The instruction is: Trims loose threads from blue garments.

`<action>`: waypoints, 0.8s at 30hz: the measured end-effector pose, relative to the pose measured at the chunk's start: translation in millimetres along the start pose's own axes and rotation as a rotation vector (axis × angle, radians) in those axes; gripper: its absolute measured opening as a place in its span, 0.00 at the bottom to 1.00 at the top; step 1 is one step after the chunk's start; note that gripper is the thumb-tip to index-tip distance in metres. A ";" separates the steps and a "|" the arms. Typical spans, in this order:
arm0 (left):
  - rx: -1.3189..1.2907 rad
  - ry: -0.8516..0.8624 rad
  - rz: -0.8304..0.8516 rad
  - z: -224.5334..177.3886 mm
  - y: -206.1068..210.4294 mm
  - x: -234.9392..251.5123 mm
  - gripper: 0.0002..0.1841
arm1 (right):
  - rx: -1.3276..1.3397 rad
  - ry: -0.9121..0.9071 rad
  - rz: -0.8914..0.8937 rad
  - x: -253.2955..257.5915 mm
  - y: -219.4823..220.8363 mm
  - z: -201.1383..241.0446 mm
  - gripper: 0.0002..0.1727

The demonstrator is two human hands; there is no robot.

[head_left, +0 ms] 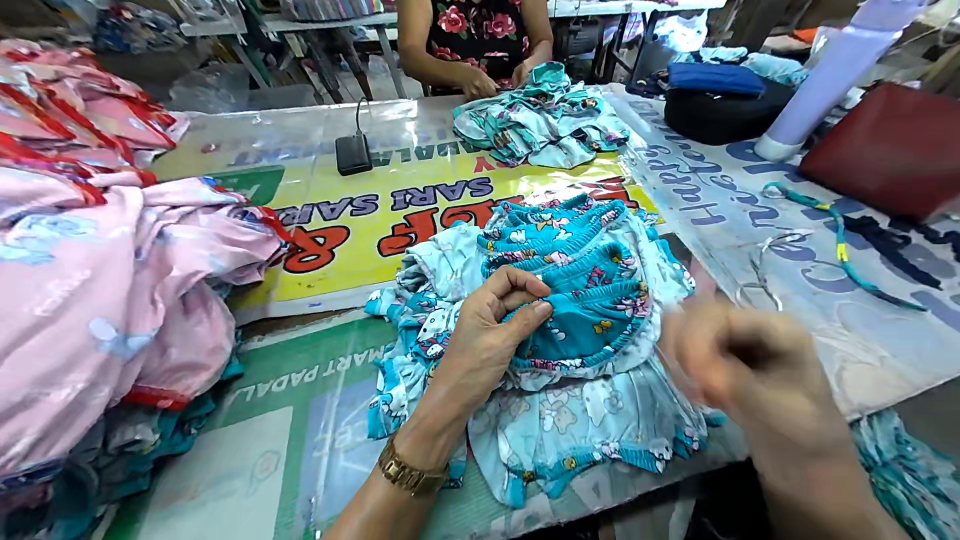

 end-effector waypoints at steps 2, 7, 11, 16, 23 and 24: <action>-0.007 0.011 0.004 -1.5 0.1 0.4 0.07 | 0.002 -0.064 0.188 -10.1 21.8 14.9 0.24; 0.008 0.244 0.122 -17.8 4.6 -4.9 0.07 | -1.079 -0.048 -0.134 5.4 -6.3 -10.7 0.17; 0.361 0.365 0.277 -32.6 9.0 -10.3 0.11 | -0.828 0.015 -0.113 16.7 -29.8 -6.9 0.04; 0.504 0.305 0.260 -32.5 -12.8 -3.3 0.11 | -0.770 0.145 -0.193 21.1 -69.4 -4.5 0.03; 0.605 0.436 -0.117 -25.9 -23.2 1.8 0.06 | -0.603 0.284 -0.228 23.0 -77.9 -76.3 0.02; 0.746 0.467 -0.165 -23.3 -18.3 1.3 0.07 | -0.591 0.290 -0.247 22.0 -78.1 -77.7 0.01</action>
Point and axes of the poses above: each hand's wrist, its own x-axis towards the middle knuckle, its own y-axis out of the palm, z = x × y, the point moved 9 cm from there along x, towards the middle knuckle, and after that the axes turned 4 degrees about x, right-handed, at the moved point
